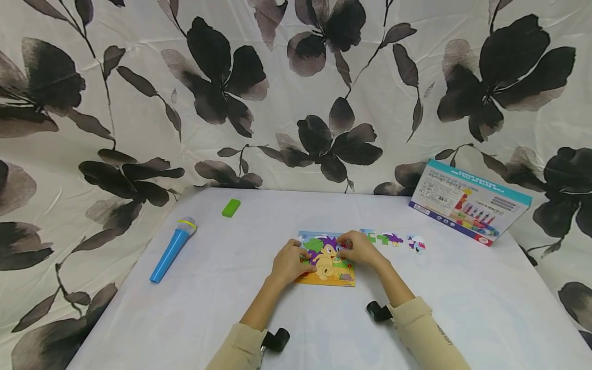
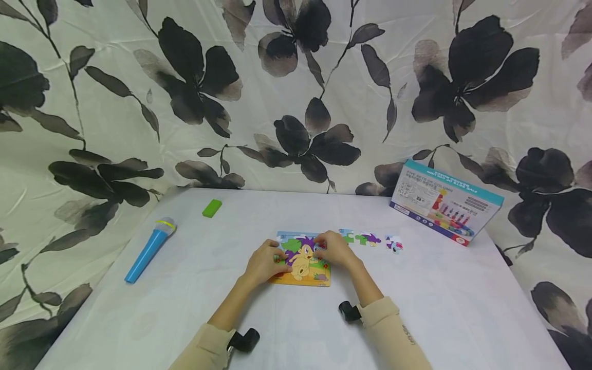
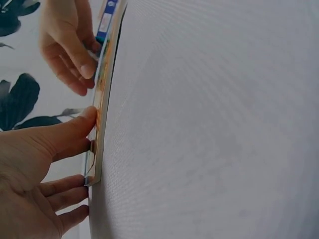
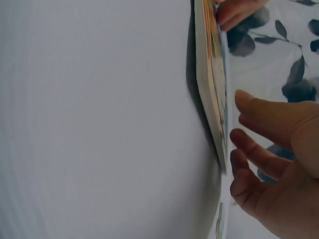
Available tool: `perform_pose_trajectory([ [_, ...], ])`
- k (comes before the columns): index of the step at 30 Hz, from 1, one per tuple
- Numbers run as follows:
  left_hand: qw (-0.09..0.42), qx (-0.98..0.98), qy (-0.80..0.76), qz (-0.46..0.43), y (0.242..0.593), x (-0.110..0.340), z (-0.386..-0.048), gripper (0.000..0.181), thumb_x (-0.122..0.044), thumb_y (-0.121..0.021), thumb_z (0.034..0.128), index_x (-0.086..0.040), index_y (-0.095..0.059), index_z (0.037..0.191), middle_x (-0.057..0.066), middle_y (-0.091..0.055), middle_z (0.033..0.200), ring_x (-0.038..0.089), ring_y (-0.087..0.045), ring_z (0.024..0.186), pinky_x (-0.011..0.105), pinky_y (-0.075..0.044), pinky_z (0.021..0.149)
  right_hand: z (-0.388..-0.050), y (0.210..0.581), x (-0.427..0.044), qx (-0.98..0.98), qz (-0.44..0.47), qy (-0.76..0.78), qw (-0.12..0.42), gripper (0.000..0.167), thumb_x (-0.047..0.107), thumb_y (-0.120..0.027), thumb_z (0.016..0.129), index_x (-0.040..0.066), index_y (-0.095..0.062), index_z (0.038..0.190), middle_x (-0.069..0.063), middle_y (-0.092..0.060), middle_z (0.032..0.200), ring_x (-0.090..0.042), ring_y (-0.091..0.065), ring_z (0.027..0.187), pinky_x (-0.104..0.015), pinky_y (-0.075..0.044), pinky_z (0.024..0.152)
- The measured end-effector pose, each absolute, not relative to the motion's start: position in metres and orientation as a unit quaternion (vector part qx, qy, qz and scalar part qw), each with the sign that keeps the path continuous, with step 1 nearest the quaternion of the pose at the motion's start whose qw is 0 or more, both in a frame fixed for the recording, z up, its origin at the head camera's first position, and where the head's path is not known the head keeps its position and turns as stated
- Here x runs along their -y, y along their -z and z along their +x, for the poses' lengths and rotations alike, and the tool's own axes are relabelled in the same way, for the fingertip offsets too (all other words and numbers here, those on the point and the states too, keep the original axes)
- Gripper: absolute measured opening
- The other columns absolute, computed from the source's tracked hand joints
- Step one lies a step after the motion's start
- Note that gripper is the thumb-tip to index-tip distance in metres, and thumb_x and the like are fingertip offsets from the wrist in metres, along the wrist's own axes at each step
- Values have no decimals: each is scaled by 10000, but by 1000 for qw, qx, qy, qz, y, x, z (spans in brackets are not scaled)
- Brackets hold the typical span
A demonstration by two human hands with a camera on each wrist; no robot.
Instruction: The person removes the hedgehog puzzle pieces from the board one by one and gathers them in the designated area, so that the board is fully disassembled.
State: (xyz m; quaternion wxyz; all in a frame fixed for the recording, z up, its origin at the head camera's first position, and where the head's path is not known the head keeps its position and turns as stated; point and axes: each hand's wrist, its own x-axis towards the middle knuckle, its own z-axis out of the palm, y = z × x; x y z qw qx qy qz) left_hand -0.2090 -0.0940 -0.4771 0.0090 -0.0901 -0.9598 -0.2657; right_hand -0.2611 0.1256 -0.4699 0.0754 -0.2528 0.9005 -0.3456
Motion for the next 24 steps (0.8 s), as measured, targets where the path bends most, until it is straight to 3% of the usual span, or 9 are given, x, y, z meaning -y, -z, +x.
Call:
perform_pose_trajectory([
  [3, 7, 959, 268, -87, 477, 94, -210, 351, -337, -825, 700, -65, -751, 908, 153, -557, 1211, 331, -559, 1094, 444, -467, 927, -260, 469, -121, -908, -256, 323, 76, 348, 123, -735, 803, -55, -653, 1091, -173, -623, 1052, -290, -572, 953, -426, -482, 859],
  [6, 5, 960, 267, -85, 477, 93, -210, 350, -340, -820, 707, -65, -749, 912, 155, -554, 1218, 333, -554, 1103, 444, -460, 940, -258, 468, -119, -913, -250, 311, 85, 388, 131, -745, 795, -52, -638, 1121, -187, -595, 1094, -342, -556, 1044, -471, -449, 934],
  [18, 0, 963, 255, -87, 476, 91, -207, 340, -327, -812, 718, -72, -741, 932, 154, -549, 1214, 322, -528, 1119, 445, -464, 932, -253, 468, -118, -914, -244, 308, 103, 299, 119, -767, 770, -30, -691, 1018, -142, -626, 1032, -303, -574, 988, -447, -469, 898],
  [24, 33, 968, 207, -139, 475, 84, -204, 262, -234, -788, 745, -96, -746, 963, 146, -606, 1180, 329, -517, 1137, 477, -433, 941, -249, 469, -118, -916, -245, 304, 95, 303, 117, -765, 772, -35, -687, 1021, -127, -661, 986, -284, -585, 961, -435, -475, 885],
])
